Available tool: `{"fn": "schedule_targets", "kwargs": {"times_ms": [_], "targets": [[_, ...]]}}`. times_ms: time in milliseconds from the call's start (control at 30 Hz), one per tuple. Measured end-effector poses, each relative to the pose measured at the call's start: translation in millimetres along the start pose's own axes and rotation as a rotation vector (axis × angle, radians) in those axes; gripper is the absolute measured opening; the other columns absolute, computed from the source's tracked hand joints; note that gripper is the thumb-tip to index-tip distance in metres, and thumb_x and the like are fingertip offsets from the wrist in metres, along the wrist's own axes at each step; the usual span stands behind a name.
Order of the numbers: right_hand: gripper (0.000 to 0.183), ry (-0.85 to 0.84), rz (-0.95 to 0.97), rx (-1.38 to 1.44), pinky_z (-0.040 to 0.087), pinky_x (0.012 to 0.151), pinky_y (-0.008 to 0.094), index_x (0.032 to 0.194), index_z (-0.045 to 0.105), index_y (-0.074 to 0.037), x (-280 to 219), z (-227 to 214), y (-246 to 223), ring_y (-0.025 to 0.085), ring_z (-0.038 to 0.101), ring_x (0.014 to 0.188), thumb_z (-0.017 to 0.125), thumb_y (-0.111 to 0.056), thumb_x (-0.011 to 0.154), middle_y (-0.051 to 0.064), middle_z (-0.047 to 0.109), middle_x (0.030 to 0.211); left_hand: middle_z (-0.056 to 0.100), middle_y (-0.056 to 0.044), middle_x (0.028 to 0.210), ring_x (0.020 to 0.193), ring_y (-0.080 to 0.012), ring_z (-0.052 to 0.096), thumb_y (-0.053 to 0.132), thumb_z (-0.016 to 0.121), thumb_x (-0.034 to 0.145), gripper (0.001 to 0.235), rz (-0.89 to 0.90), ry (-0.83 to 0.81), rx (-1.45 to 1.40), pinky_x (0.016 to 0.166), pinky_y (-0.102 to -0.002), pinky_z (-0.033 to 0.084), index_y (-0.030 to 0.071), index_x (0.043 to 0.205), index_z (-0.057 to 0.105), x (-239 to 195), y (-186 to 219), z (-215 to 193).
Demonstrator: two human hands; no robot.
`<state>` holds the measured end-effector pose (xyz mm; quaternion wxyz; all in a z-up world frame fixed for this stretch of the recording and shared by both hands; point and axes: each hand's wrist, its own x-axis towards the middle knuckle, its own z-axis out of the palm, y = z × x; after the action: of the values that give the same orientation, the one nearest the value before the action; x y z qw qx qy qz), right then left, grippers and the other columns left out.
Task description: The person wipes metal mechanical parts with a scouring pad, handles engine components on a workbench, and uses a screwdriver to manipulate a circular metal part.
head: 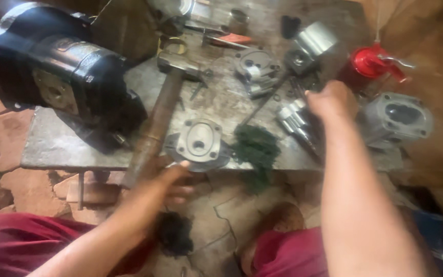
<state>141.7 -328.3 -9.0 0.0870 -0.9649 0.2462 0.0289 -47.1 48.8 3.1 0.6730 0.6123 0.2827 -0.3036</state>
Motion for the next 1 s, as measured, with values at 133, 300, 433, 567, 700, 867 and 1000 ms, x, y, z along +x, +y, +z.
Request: {"fn": "schedule_targets", "kwargs": {"times_ms": [133, 300, 433, 567, 700, 867, 1000], "targets": [[0.053, -0.066, 0.088, 0.027, 0.050, 0.097, 0.048, 0.109, 0.073, 0.000, 4.6, -5.6, -2.0, 0.040, 0.067, 0.112, 0.082, -0.047, 0.085, 0.023, 0.071, 0.114, 0.080, -0.016, 0.103, 0.093, -0.0233, 0.073, 0.052, 0.069, 0.085, 0.060, -0.046, 0.010, 0.033, 0.085, -0.038, 0.054, 0.007, 0.124, 0.071, -1.3, 5.2, 3.0], [0.045, -0.018, 0.046, 0.128, 0.049, 0.100, 0.047, 0.115, 0.071, -0.001, 9.2, -1.5, -4.8, 0.040, 0.065, 0.117, 0.080, -0.036, 0.087, 0.024, 0.069, 0.120, 0.082, -0.015, 0.105, 0.095, -0.0238, 0.073, 0.056, 0.066, 0.085, 0.065, -0.090, 0.014, 0.112, 0.088, -0.038, 0.053, 0.010, 0.130, 0.065, -2.3, 8.7, 3.2], [0.052, 0.265, -0.151, 0.180, 0.046, 0.094, 0.053, 0.126, 0.061, -0.002, 20.8, 7.2, -5.8, 0.048, 0.059, 0.116, 0.080, -0.026, 0.084, 0.027, 0.064, 0.119, 0.080, -0.011, 0.108, 0.095, -0.0245, 0.075, 0.050, 0.067, 0.080, 0.070, 0.029, 0.000, 0.066, 0.087, -0.041, 0.057, 0.010, 0.137, 0.058, 1.6, 3.3, 1.7], [0.035, 0.486, -0.362, 0.230, 0.049, 0.094, 0.050, 0.125, 0.067, -0.006, 26.6, 4.8, -6.6, 0.042, 0.065, 0.112, 0.076, -0.017, 0.094, 0.021, 0.071, 0.118, 0.082, -0.014, 0.103, 0.095, -0.0235, 0.074, 0.058, 0.068, 0.081, 0.071, -0.080, 0.032, 0.138, 0.090, -0.039, 0.056, 0.010, 0.133, 0.064, 4.6, -1.5, -1.4], [0.034, 0.581, -0.476, 0.338, 0.050, 0.092, 0.048, 0.129, 0.066, -0.006, 23.8, -13.0, -8.1, 0.039, 0.066, 0.111, 0.074, -0.011, 0.096, 0.019, 0.071, 0.119, 0.082, -0.011, 0.105, 0.096, -0.0224, 0.073, 0.059, 0.067, 0.080, 0.072, -0.129, 0.027, 0.179, 0.091, -0.037, 0.053, 0.008, 0.131, 0.071, 6.4, 0.1, 0.4], [0.034, 0.754, -0.786, 0.539, 0.051, 0.099, 0.044, 0.134, 0.059, 0.002, 10.8, -43.1, -10.7, 0.035, 0.065, 0.116, 0.064, 0.000, 0.101, 0.019, 0.066, 0.126, 0.077, -0.007, 0.106, 0.090, -0.0195, 0.075, 0.054, 0.071, 0.080, 0.077, -0.001, 0.063, 0.149, 0.081, -0.036, 0.056, 0.012, 0.142, 0.050, -0.8, 1.5, 7.9], [0.022, 0.672, -0.795, 0.871, 0.052, 0.100, 0.038, 0.137, 0.060, 0.002, -19.2, -81.8, -13.6, 0.026, 0.064, 0.113, 0.056, 0.000, 0.115, 0.013, 0.067, 0.125, 0.078, -0.009, 0.101, 0.085, -0.0205, 0.072, 0.052, 0.072, 0.083, 0.069, 0.030, 0.056, 0.173, 0.072, -0.037, 0.058, 0.012, 0.137, 0.056, -9.0, 5.0, 8.8]]}}
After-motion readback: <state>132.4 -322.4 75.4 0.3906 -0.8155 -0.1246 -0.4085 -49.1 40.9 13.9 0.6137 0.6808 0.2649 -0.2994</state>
